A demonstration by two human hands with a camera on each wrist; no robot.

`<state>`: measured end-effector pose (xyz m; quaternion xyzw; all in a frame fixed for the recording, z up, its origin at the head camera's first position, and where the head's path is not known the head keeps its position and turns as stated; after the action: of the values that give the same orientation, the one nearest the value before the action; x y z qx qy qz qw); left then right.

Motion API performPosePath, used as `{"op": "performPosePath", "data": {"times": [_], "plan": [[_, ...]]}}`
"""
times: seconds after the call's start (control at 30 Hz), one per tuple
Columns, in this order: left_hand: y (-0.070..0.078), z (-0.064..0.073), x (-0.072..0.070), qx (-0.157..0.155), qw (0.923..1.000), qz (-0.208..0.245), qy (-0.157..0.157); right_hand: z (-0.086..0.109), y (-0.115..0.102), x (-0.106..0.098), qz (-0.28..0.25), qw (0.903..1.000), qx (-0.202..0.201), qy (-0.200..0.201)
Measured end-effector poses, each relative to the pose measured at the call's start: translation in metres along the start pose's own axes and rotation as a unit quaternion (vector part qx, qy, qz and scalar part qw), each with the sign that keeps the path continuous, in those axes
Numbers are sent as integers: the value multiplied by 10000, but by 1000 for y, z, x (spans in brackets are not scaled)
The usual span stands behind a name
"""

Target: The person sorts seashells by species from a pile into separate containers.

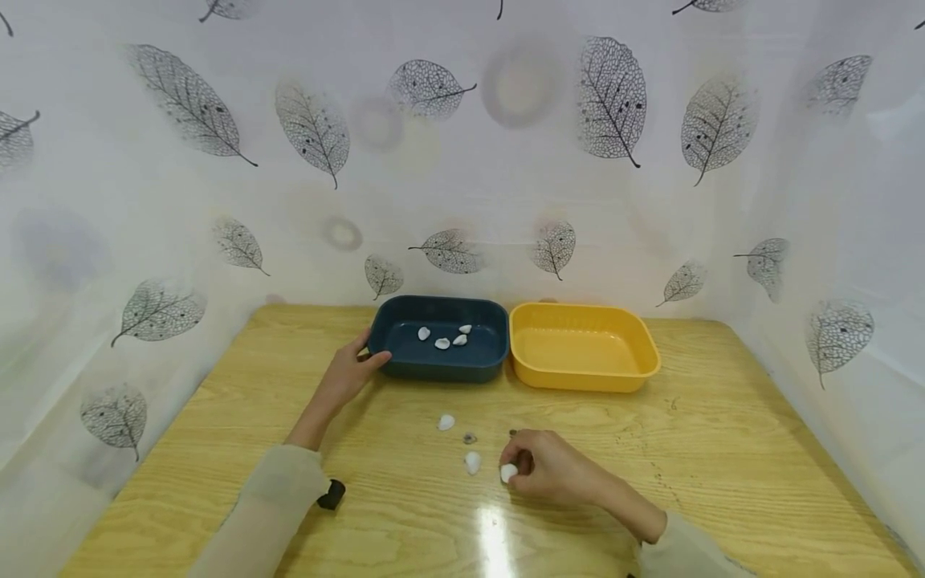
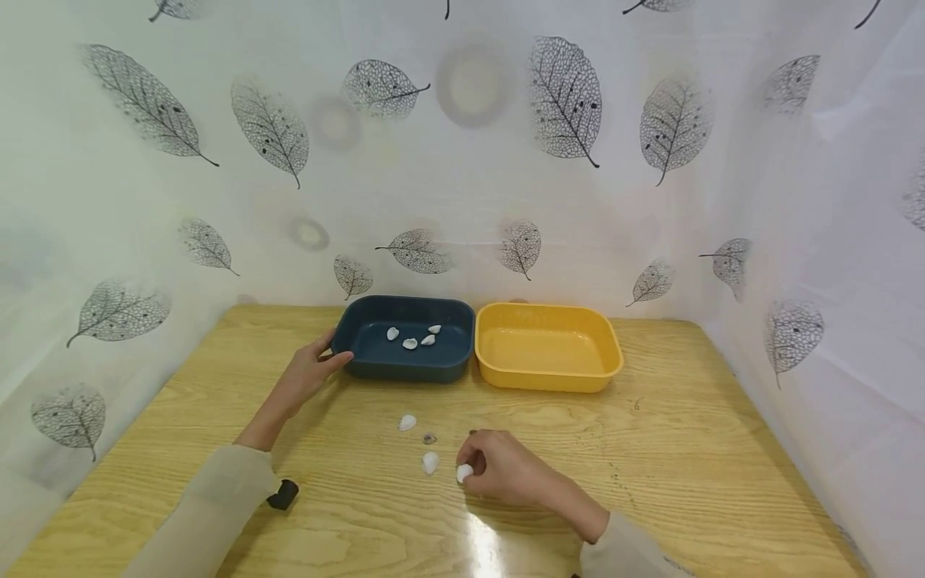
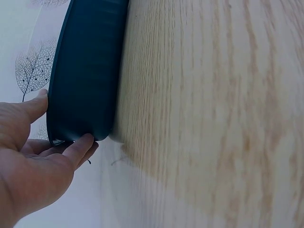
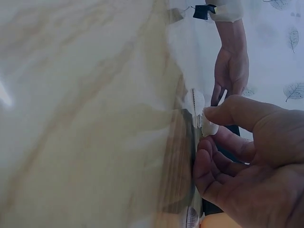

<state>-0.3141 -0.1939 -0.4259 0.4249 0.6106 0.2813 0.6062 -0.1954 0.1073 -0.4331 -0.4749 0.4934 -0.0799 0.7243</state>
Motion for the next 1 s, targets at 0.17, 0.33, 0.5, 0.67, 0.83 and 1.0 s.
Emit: {"op": "performPosePath", "data": {"times": [0.17, 0.33, 0.5, 0.67, 0.83, 1.0], "plan": [[0, 0, 1, -24, 10000, 7, -16, 2, 4, -2, -307, 9995, 76, -18], [-1, 0, 0, -38, 10000, 33, 1, 1, 6, -7, -410, 9991, 146, -21], [-1, 1, -1, -28, 10000, -5, 39, 2, 2, -23, -380, 9990, 235, -13], [1, 0, -1, -14, 10000, -14, 23, 1, -2, -43, -302, 9991, 268, 132], [1, -1, -1, -19, 10000, 26, 43, -4, -2, -59, -387, 9985, 251, 284], [2, 0, -1, -24, 10000, 23, 58, -13, -2, -71, -534, 9977, 180, 377]]}}
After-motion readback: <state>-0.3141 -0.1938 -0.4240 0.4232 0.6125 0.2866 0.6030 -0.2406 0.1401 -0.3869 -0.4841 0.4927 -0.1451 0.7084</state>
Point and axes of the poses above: each hand's wrist, its own z-axis away from the middle knuckle, its own x-axis out of the palm, y = z × x, the point moved 8 cm from there along -z, towards the middle knuckle, and after that the axes turned 7 degrees about x, right-handed, at the moved point
